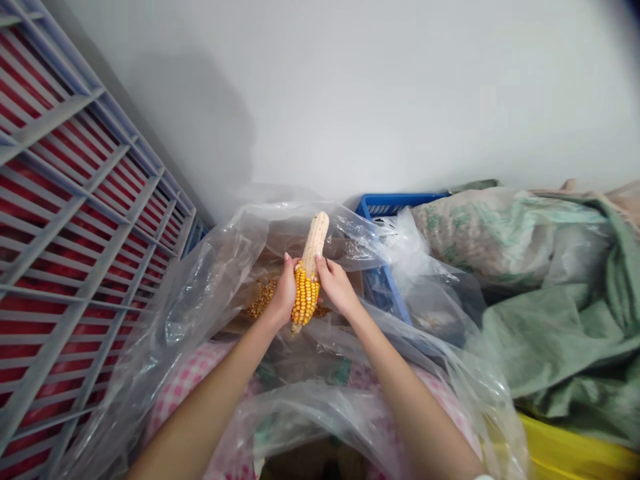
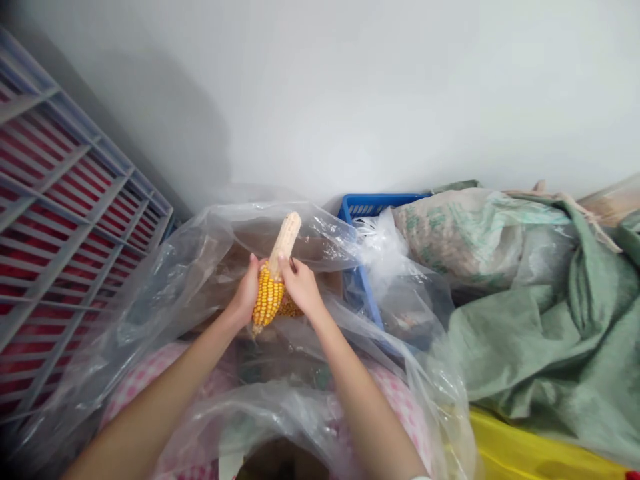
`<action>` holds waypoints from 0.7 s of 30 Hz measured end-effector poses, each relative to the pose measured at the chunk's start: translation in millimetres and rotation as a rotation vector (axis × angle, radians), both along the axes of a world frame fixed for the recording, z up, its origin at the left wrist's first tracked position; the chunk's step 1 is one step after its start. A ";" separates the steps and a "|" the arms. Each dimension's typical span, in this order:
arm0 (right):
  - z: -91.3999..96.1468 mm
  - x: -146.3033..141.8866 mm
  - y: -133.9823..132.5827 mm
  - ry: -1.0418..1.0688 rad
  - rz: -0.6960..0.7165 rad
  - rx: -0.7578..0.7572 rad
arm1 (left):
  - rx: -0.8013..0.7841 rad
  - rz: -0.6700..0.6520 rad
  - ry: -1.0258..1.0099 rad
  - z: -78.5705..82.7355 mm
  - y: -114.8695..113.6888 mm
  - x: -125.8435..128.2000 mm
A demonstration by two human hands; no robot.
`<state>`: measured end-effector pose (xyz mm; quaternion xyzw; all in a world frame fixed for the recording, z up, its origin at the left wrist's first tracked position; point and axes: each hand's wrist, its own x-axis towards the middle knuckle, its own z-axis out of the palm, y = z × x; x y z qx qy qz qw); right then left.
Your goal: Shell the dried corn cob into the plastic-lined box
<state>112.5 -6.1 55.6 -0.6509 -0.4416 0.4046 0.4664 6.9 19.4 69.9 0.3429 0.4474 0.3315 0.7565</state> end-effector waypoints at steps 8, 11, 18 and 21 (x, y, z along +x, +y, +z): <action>4.0 -6.0 -1.7 0.263 0.253 -0.061 | -0.222 0.062 -0.077 5.1 10.8 -5.8; 2.4 -13.8 -2.6 0.425 0.168 -0.038 | -0.246 0.075 -0.068 3.2 9.4 -2.9; -5.1 -20.0 -7.6 0.546 0.007 -0.037 | -0.219 0.107 -0.088 -12.6 4.4 0.7; -5.4 -21.4 -9.7 0.564 -0.022 -0.050 | -0.183 0.102 -0.069 -15.4 3.1 0.4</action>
